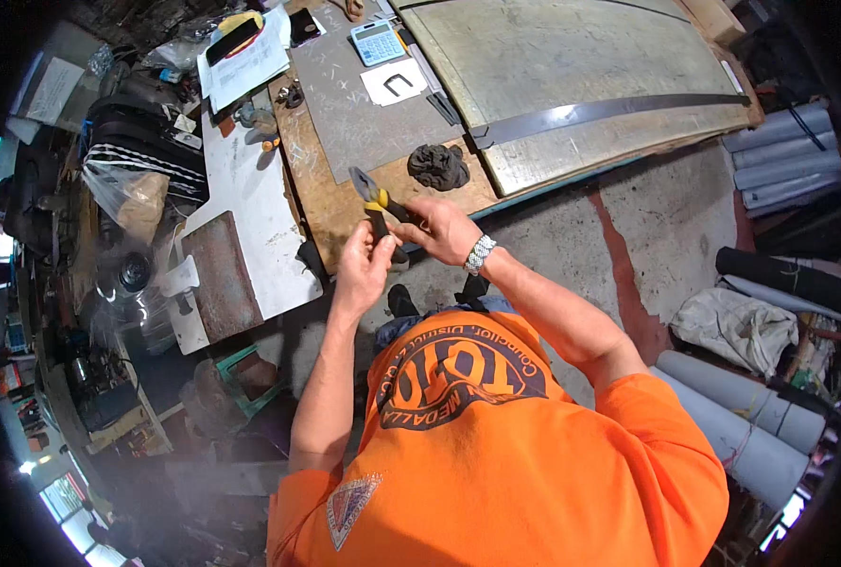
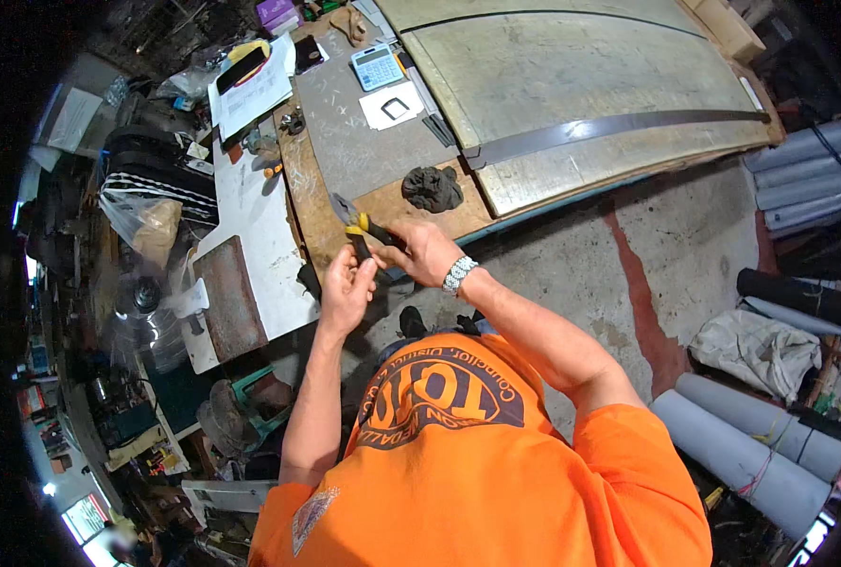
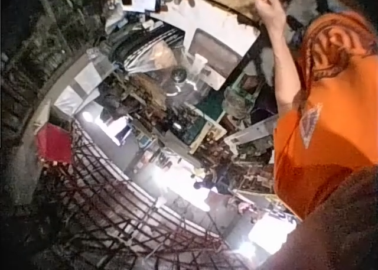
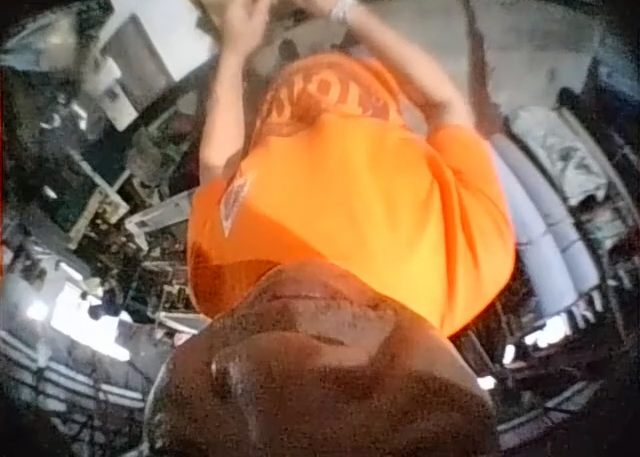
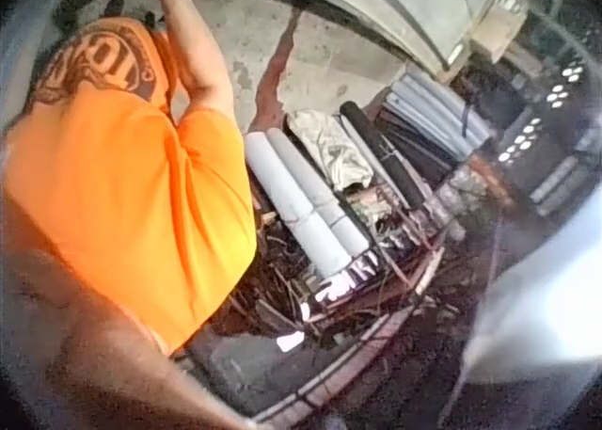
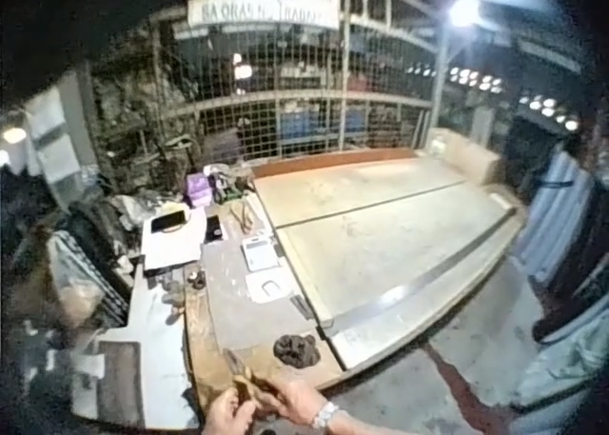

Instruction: Replacing or repairing a component on a leather object using pliers and adhesive.

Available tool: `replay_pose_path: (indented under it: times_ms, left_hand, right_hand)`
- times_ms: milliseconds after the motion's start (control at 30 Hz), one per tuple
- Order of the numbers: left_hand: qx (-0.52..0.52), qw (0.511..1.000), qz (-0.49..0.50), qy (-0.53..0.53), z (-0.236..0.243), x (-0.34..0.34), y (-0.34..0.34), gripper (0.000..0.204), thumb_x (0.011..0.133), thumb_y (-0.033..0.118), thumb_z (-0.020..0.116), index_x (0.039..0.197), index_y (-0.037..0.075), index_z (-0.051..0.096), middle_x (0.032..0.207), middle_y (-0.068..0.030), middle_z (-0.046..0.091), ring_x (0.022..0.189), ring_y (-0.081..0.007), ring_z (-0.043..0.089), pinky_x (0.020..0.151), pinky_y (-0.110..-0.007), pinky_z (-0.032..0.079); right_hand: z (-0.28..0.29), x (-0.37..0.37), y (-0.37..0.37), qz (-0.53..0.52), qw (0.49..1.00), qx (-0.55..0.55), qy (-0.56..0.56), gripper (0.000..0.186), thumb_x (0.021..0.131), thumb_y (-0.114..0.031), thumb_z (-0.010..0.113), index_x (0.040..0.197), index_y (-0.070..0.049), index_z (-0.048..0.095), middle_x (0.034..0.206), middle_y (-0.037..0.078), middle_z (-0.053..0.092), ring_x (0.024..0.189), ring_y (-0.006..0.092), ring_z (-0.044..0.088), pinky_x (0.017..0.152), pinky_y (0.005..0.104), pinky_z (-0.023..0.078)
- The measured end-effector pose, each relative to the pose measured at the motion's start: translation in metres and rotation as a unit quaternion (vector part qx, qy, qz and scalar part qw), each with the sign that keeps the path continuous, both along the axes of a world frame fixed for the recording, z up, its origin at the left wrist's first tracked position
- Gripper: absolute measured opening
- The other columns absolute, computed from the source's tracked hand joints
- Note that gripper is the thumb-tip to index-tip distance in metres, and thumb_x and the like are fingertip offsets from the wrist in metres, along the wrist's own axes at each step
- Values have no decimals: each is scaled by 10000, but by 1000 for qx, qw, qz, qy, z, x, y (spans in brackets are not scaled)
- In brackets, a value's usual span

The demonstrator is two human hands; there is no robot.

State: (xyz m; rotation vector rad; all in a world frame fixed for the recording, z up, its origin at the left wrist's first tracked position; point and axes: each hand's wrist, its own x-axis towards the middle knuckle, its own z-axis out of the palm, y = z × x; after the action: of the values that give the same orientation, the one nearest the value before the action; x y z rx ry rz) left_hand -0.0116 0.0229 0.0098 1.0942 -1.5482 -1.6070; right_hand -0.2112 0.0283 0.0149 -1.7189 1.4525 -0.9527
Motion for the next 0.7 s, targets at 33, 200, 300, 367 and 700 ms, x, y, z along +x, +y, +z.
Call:
replay_pose_path:
  times_ms: [33, 200, 300, 367, 700]
  left_hand:
    - [2, 1000, -6, 2, 2, 1, 1, 200, 1021, 171, 558, 1168, 34, 555, 931, 0, 641, 644, -26, 479, 539, -181, 408]
    - [-14, 1000, -15, -21, -3, -2, 0, 196, 1018, 175, 564, 1165, 47, 553, 926, 9, 624, 643, -22, 467, 529, -179, 393]
    - [-18, 1000, -5, -23, 8, -5, 2, 174, 1014, 161, 573, 1135, 37, 553, 894, 19, 604, 644, -19, 458, 532, -185, 379]
    - [-21, 999, -12, -23, 5, -9, 4, 153, 1003, 111, 576, 1095, -8, 549, 894, -5, 599, 753, -32, 505, 664, -212, 424]
    - [-24, 1000, 0, -11, 13, -12, 0, 171, 1008, 134, 572, 1128, 14, 552, 872, 13, 609, 668, -29, 470, 578, -206, 398]
  right_hand:
    - [3, -2, 3, 18, 998, 53, -21, 363, 887, -254, 732, 1141, -4, 662, 923, 188, 677, 799, 285, 678, 711, 376, 533]
    - [-16, -6, -2, 16, 998, -56, 20, 380, 897, -236, 715, 1205, -24, 647, 925, 192, 678, 762, 305, 679, 675, 388, 528]
    - [-18, -7, -3, -21, 994, 90, -65, 333, 855, -209, 709, 1121, -15, 661, 938, 225, 677, 861, 414, 653, 744, 445, 526]
    - [-26, -10, -7, -23, 999, 19, -16, 328, 859, -207, 711, 1118, -12, 661, 923, 224, 678, 848, 407, 658, 735, 442, 527]
    - [-16, -5, 2, 15, 998, 41, -48, 311, 886, -181, 713, 1114, 17, 640, 951, 202, 660, 820, 299, 675, 694, 382, 540]
